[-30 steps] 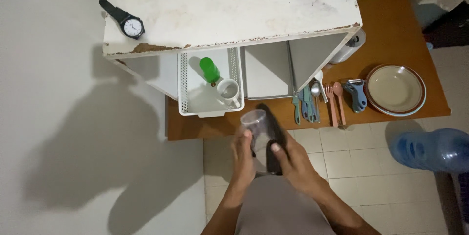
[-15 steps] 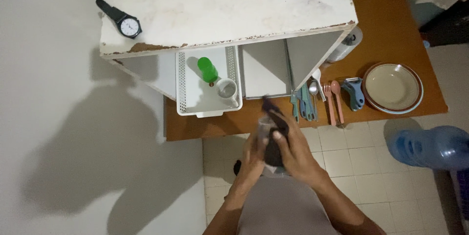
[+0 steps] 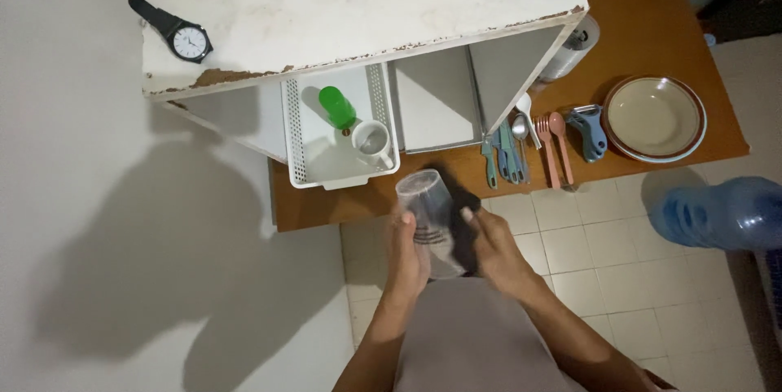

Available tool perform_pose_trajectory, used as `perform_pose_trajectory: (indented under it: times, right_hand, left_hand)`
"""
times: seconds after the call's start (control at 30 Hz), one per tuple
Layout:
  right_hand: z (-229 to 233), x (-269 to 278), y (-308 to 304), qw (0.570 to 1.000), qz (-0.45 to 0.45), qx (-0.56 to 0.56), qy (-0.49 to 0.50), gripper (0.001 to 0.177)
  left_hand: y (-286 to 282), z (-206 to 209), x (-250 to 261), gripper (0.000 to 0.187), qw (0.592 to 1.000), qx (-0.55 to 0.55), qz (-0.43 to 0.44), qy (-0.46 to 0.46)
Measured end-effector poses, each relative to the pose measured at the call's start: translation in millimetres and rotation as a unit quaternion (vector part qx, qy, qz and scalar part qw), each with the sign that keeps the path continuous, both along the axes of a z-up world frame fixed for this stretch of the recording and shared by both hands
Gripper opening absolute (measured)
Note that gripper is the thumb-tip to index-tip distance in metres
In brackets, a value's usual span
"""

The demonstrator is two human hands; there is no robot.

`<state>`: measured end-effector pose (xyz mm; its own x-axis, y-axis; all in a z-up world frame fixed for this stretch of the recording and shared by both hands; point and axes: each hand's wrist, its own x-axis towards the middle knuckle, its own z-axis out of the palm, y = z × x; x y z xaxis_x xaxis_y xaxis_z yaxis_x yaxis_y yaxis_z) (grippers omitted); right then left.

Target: Cleaning a mug and a plastic container with a cloth on a table.

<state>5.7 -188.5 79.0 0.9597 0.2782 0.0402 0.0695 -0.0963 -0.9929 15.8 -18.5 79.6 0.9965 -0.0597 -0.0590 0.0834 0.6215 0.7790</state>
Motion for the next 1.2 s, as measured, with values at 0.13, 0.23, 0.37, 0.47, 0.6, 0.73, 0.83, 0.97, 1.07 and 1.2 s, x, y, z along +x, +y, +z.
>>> perform_pose_trajectory:
  times: [0.13,0.23,0.37,0.47,0.6,0.73,0.83,0.97,1.07,1.2]
  right_hand:
    - [18.4,5.8,1.4,0.988,-0.009,0.072,0.138,0.051]
    - [53.8,8.9,11.9,0.97,-0.055,-0.051,0.23,0.05]
    - [63.7,13.2,15.9,0.987,-0.068,-0.146,0.008,0.044]
    - [64.4,25.6,13.3,0.984,-0.084,-0.122,-0.098,0.038]
    - [77.1,33.6,7.8,0.987,-0.086,-0.089,-0.098,0.035]
    - [67.5,27.3,2.2,0.98,-0.006,-0.085,-0.18,0.053]
    - [63.5,24.2,-6.3,0.982,0.047,-0.085,-0.164,0.063]
    - [78.3,19.6,-17.6,0.974,-0.066,-0.188,-0.108,0.057]
    - [72.9,2.2,-13.3,0.946,-0.208,-0.222,-0.108,0.045]
    - [50.7,-13.9,15.0,0.898,-0.244,-0.173,-0.323,0.037]
  left_hand:
    - [2.3,32.5,10.6,0.088,0.994,0.101,-0.006,0.052]
    - [6.4,42.1,15.6,0.076,0.968,0.249,-0.002,0.018]
    - [1.0,8.5,5.0,0.068,0.964,0.244,-0.086,0.063]
    - [0.0,3.1,4.4,0.067,0.965,0.222,-0.134,0.045]
    - [11.2,-23.4,1.7,0.064,0.957,-0.094,-0.229,0.151]
    - [22.8,-56.1,1.0,0.058,0.845,-0.45,-0.238,0.162]
    - [21.2,-12.5,18.7,0.064,0.941,-0.183,-0.126,0.257]
    - [19.9,-20.2,23.3,0.07,0.956,-0.187,-0.089,0.207]
    - [6.7,-5.6,30.0,0.076,0.953,-0.12,0.007,0.278]
    - [-12.3,-4.8,27.4,0.077,0.968,-0.068,0.023,0.239]
